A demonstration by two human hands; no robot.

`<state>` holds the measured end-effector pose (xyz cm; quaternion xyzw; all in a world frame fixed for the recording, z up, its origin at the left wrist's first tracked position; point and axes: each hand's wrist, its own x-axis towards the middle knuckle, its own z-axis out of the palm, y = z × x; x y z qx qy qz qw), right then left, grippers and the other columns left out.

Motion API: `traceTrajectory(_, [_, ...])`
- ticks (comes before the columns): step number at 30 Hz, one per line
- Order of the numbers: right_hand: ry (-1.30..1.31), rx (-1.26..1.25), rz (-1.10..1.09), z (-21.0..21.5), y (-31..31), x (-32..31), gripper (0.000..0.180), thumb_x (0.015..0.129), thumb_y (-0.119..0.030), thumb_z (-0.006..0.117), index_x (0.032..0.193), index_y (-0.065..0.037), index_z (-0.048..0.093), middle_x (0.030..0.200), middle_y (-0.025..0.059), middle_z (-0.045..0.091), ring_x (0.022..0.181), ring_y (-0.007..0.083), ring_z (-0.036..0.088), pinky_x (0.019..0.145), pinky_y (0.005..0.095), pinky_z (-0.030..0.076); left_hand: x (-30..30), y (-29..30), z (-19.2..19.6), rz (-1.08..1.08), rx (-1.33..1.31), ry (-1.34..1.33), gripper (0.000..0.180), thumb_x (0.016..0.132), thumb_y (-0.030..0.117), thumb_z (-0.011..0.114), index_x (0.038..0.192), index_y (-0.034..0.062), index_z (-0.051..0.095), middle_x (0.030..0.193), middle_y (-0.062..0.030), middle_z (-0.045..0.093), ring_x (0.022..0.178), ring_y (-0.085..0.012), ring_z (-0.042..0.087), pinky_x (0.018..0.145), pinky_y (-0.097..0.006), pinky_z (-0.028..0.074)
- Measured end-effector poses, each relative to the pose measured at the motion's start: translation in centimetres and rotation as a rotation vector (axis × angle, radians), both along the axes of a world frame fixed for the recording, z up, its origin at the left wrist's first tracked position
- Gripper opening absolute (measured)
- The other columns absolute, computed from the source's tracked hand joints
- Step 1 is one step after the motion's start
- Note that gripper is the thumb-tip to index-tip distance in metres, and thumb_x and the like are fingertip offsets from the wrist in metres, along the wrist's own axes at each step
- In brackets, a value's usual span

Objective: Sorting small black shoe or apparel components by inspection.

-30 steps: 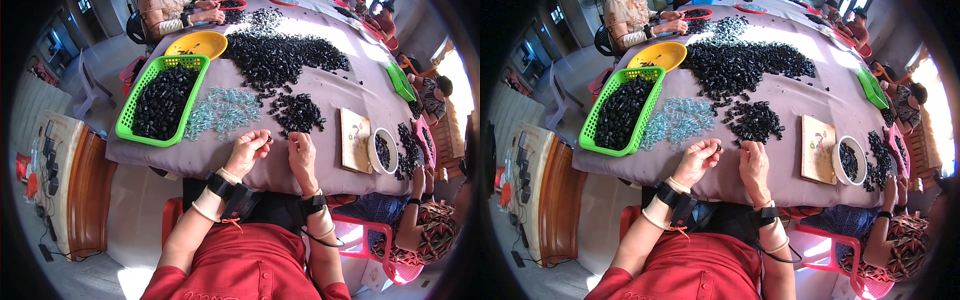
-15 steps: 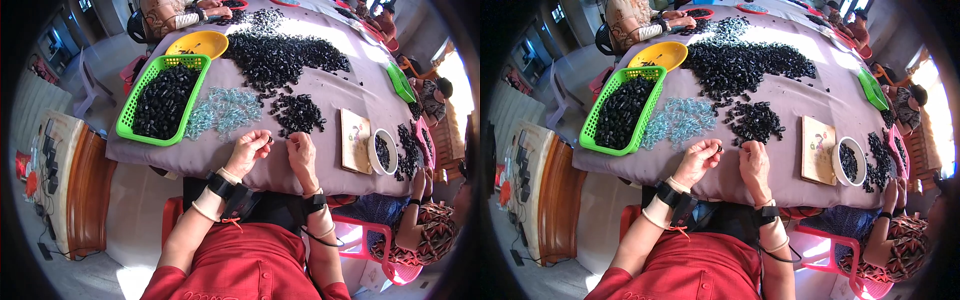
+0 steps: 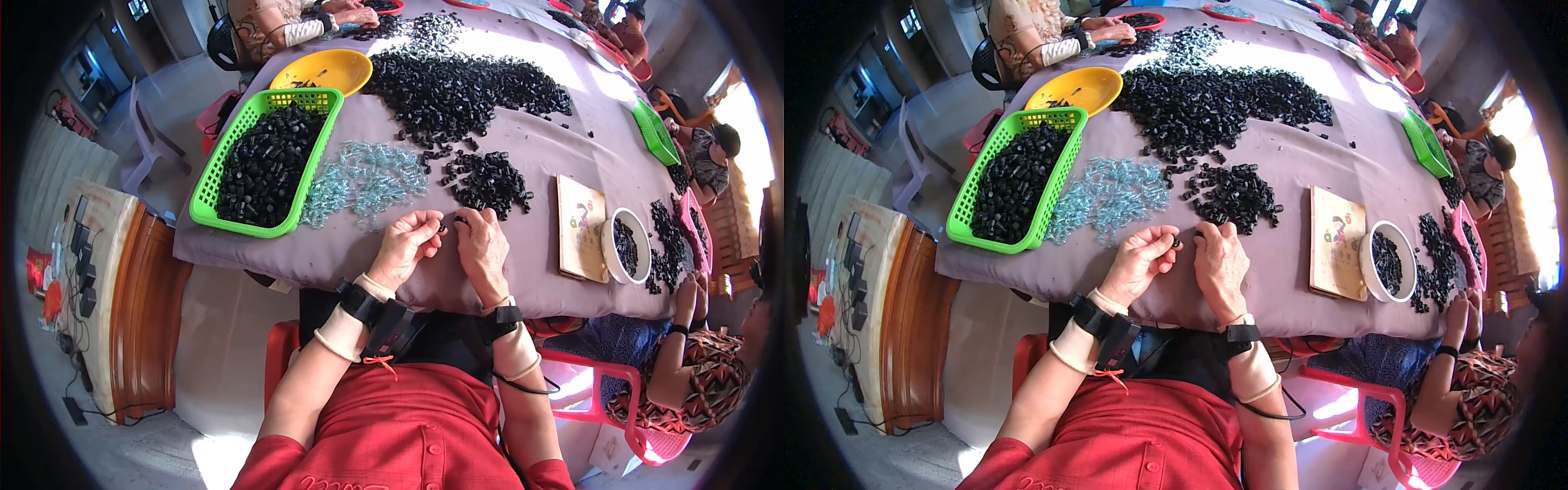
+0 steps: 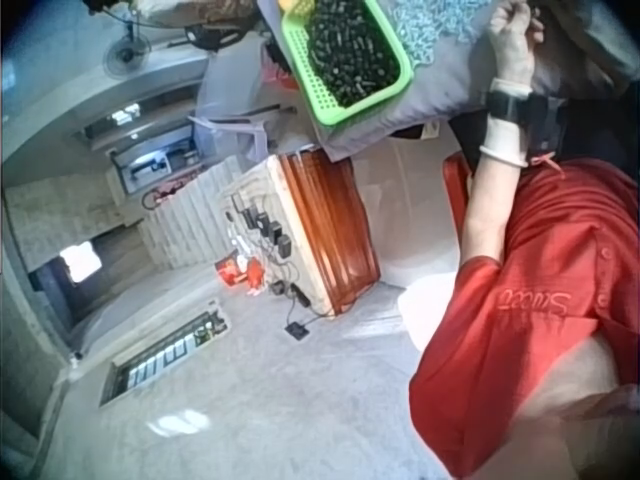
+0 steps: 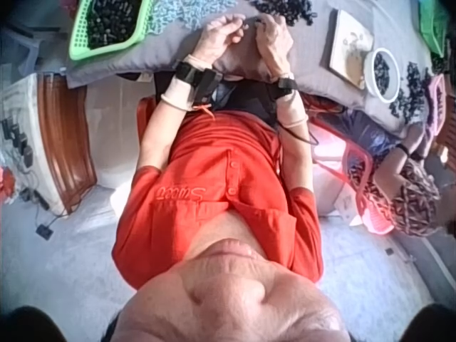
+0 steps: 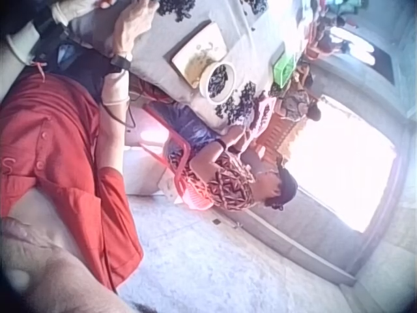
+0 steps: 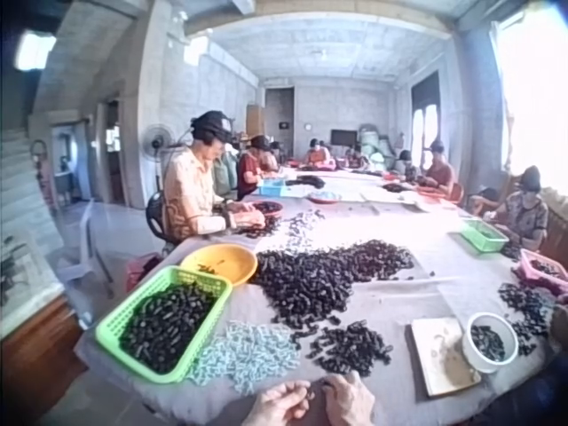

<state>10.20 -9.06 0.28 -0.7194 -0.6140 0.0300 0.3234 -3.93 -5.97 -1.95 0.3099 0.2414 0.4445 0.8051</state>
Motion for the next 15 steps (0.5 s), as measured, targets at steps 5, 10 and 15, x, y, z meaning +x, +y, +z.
traceTrajectory(5, [0.015,0.019,0.021,-0.3,-0.3,0.0,0.013,0.077,-0.012,0.058,0.089,-0.009,0.057,0.085,0.0096,0.052,0.077,0.0308,0.056,0.063,0.0406,0.046,0.1,-0.3,0.1,0.025,0.015,0.035,0.015,0.086,0.012,0.056,0.098,0.0026,0.059,0.078,-0.0046,0.059,0.062,-0.0075,0.053,0.052,-0.018,0.041])
traceTrajectory(10, [0.703,0.007,0.121,0.3,-2.0,-0.9,0.007,0.08,-0.003,0.054,0.087,-0.002,0.053,0.075,0.0108,0.059,0.065,0.0171,0.06,0.052,0.0281,0.048,0.0,-0.3,-0.1,0.05,0.034,0.061,0.016,0.087,0.012,0.055,0.1,0.0033,0.059,0.072,-0.0013,0.056,0.059,-0.0067,0.051,0.049,-0.018,0.04])
traceTrajectory(15, [1.074,-0.039,0.238,-1.1,-2.2,-1.3,0.025,0.085,0.0,0.05,0.109,0.002,0.055,0.076,0.004,0.059,0.06,0.009,0.057,0.055,0.0213,0.05,0.3,-0.2,-0.1,0.071,0.042,0.08,0.015,0.087,0.012,0.055,0.098,0.0027,0.057,0.069,-0.0014,0.055,0.056,-0.0062,0.049,0.049,-0.017,0.039])
